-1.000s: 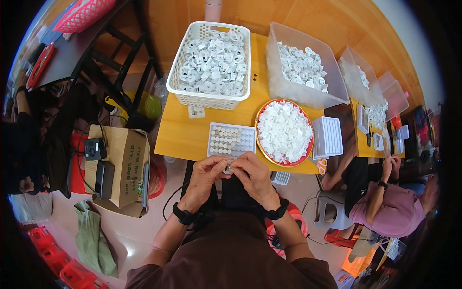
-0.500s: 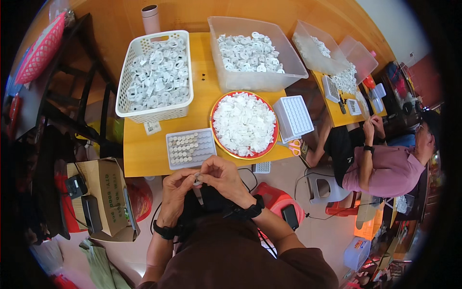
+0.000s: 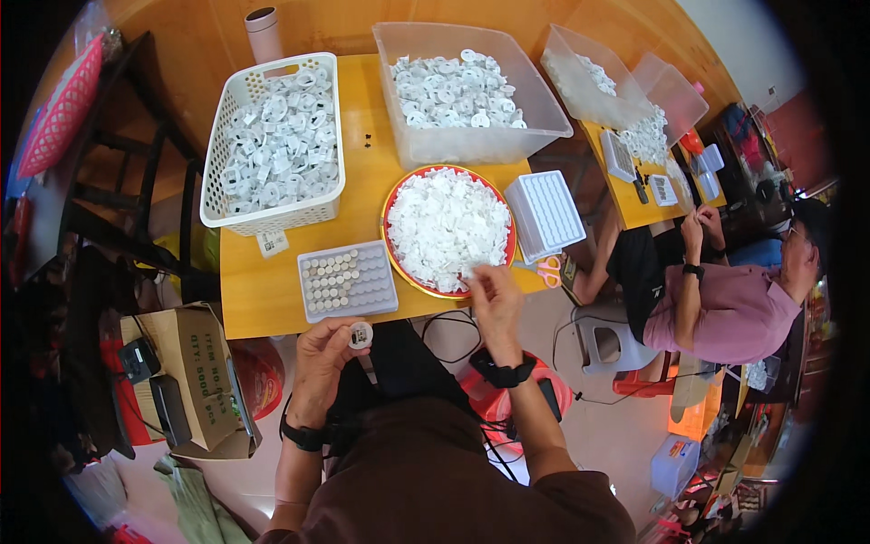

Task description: The person picks up a white plastic base from a basket and a small round component from a tray to fit them together. They then select a white plastic cap from a bowl, snap it onto the base, and place the completed unit into a white tray.

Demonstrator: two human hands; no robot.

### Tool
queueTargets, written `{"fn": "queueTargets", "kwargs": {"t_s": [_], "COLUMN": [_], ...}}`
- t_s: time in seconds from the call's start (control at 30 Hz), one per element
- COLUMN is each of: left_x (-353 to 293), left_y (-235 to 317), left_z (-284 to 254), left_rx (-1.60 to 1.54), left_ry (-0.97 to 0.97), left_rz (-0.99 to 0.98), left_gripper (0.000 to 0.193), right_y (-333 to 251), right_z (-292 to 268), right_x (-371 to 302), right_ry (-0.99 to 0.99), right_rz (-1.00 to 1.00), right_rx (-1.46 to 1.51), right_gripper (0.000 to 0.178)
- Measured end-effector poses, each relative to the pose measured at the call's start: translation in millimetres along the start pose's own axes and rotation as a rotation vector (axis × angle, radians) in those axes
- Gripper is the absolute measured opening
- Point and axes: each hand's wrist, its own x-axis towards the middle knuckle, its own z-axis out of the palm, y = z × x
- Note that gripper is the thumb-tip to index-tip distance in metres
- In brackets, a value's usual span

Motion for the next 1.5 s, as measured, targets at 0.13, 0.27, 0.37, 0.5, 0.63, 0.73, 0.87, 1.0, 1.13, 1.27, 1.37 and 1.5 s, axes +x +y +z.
{"fn": "queueTargets", "kwargs": {"t_s": [0.13, 0.27, 0.37, 0.5, 0.63, 0.73, 0.87, 1.0, 1.13, 1.27, 1.37, 1.5], "left_x": [3.7, 4.6, 3.6, 2.6, 2.9, 3.5, 2.4, 0.8, -0.5, -1.6, -3.0, -5.0], "left_y": [-1.9, -4.3, -6.9, -9.4, -9.9, -9.4, -8.1, -8.3, -8.5, -9.8, -9.4, -8.2], "left_z": [-6.5, -6.4, -5.6, -7.3, -6.9, -5.8, -4.7, -4.8, -6.3, -8.0, -7.3, -7.4], "left_rx": [0.007, -0.016, -0.009, -0.029, -0.044, -0.043, -0.045, -0.058, -0.062, -0.064, -0.061, -0.052], "left_ry": [0.0, -0.008, -0.008, 0.002, -0.016, -0.018, -0.021, -0.024, -0.017, -0.02, -0.016, 0.009], "left_rz": [-0.032, -0.052, -0.055, -0.066, -0.069, -0.07, -0.068, -0.072, -0.076, -0.067, -0.066, -0.068], "left_gripper": [0.019, 0.019, 0.019, 0.019, 0.019, 0.02, 0.02, 0.019, 0.019, 0.019, 0.02, 0.02], "right_y": [-3.3, -9.6, -3.6, -4.7, 9.9, 3.1, -13.5, -13.7, -16.4, -15.6, -16.5, -29.1], "right_z": [-14.4, -10.1, -7.5, -8.8, -9.5, -16.1, -27.9, -27.8, -25.1, -23.4, -22.8, -19.6], "right_x": [11.7, 15.1, 15.1, 18.7, 19.9, 22.3, 27.5, 26.8, 26.0, 22.7, 19.3, 18.7], "right_ry": [-0.028, -0.047, -0.04, -0.042, 0.01, -0.006, -0.2, -0.278, -0.297, -0.301, -0.322, -0.348], "right_rz": [0.048, -0.101, -0.085, 0.062, 0.074, 0.275, 0.599, 0.667, 0.665, 0.68, 0.646, 0.593], "right_rx": [-0.176, -0.332, -0.317, -0.141, 0.029, 0.421, 1.133, 1.382, 1.378, 1.282, 1.203, 1.066], "right_gripper": [0.022, 0.025, 0.027, 0.029, 0.028, 0.025, 0.027, 0.033, 0.033, 0.03, 0.028, 0.027]}}
